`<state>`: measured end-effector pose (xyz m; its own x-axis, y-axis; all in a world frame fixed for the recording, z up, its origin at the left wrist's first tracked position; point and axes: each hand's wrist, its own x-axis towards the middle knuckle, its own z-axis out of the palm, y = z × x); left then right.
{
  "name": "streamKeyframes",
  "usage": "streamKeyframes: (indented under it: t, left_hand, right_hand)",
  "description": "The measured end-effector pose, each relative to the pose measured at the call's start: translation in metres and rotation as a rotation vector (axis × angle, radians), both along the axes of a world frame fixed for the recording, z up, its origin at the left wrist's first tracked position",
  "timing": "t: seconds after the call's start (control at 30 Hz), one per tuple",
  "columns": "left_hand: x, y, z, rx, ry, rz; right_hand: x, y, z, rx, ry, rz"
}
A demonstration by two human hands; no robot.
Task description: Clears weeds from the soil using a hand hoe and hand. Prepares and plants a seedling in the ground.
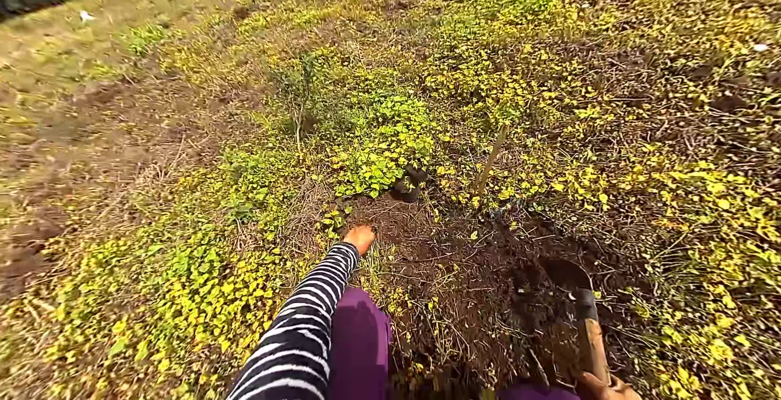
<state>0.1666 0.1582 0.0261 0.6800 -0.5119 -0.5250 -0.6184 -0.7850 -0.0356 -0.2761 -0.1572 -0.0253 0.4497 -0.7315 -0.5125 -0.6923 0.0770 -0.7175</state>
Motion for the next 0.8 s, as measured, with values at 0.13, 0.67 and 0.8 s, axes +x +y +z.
streamKeyframes:
  t: [0.13, 0.67, 0.8]
  left_hand:
    - [0.01, 0.0, -0.019, -0.065, -0.081, -0.019]
    - [0.077, -0.133, -0.023, -1.02, 0.302, 1.044]
    - [0.105, -0.171, -0.04, -0.968, 0.472, 1.362]
  right_hand:
    - [-0.004, -0.043, -0.002, -0.085, 0.032, -0.246]
    - [0.007, -0.123, -0.065, -0.233, 0.783, -0.025]
    - [0.014, -0.122, -0.058, -0.201, 0.793, -0.047]
